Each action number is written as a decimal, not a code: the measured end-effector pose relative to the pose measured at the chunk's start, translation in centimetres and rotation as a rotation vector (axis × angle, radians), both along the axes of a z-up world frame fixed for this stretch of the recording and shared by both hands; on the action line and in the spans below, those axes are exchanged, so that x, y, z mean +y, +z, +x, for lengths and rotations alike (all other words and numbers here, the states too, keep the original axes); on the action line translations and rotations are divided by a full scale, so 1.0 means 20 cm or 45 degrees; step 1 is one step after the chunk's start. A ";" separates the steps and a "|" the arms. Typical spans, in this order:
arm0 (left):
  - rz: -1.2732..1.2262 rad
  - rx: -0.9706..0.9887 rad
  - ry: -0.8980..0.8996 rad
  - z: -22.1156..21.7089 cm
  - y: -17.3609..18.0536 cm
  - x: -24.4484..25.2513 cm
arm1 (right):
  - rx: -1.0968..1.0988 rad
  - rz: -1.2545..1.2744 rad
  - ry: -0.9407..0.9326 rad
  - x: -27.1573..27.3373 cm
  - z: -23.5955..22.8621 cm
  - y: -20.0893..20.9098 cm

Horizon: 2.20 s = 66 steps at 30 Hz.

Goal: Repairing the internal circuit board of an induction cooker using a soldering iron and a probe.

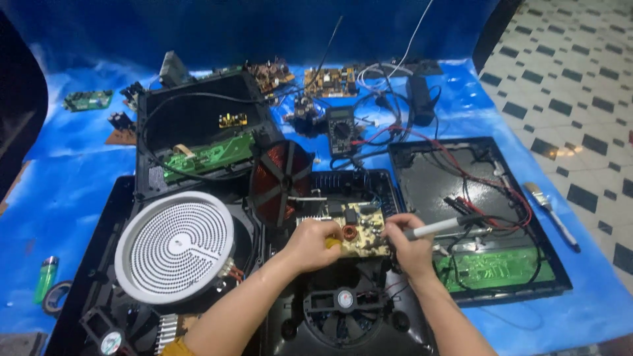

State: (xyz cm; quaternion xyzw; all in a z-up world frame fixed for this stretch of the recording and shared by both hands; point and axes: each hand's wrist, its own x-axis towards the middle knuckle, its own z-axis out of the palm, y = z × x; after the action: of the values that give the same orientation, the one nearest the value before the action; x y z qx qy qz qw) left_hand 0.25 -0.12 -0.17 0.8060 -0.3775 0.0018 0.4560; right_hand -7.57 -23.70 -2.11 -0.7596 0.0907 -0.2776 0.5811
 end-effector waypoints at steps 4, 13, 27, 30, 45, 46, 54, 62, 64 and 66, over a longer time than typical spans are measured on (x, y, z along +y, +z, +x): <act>-0.104 0.165 -0.006 0.00 0.03 0.00 | -0.043 0.023 0.072 0.03 -0.02 0.05; -0.700 0.822 -0.116 -0.02 0.17 0.03 | -0.086 0.120 0.088 0.05 -0.04 0.08; -0.203 0.904 -0.236 -0.07 0.24 0.01 | 0.088 -0.170 0.367 0.01 -0.07 0.05; -0.156 0.890 -0.240 -0.08 0.26 0.01 | -0.024 -0.164 0.425 0.04 -0.09 0.13; -0.072 0.841 -0.207 -0.08 0.26 0.00 | -0.050 -0.217 0.406 0.04 -0.09 0.12; -0.072 0.840 -0.207 -0.08 0.26 0.00 | -0.051 -0.218 0.406 0.04 -0.09 0.11; -0.204 0.903 -0.238 -0.10 0.28 0.01 | 0.154 -0.019 0.283 0.07 -0.08 0.17; -0.228 0.820 -0.229 -0.07 0.18 0.00 | 0.120 -0.157 0.332 0.05 -0.07 0.13; -0.214 0.800 -0.235 -0.07 0.19 0.00 | 0.022 -0.181 0.363 0.05 -0.07 0.14; -0.221 0.839 -0.229 -0.08 0.24 0.01 | -0.069 -0.223 0.434 0.06 -0.08 0.18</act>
State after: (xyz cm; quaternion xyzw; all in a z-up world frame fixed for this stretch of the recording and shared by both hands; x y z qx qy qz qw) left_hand -1.41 0.03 4.58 0.6849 -0.2782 -0.2665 0.6185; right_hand -9.10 -22.47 1.47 -0.8039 -0.0795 -0.2023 0.5537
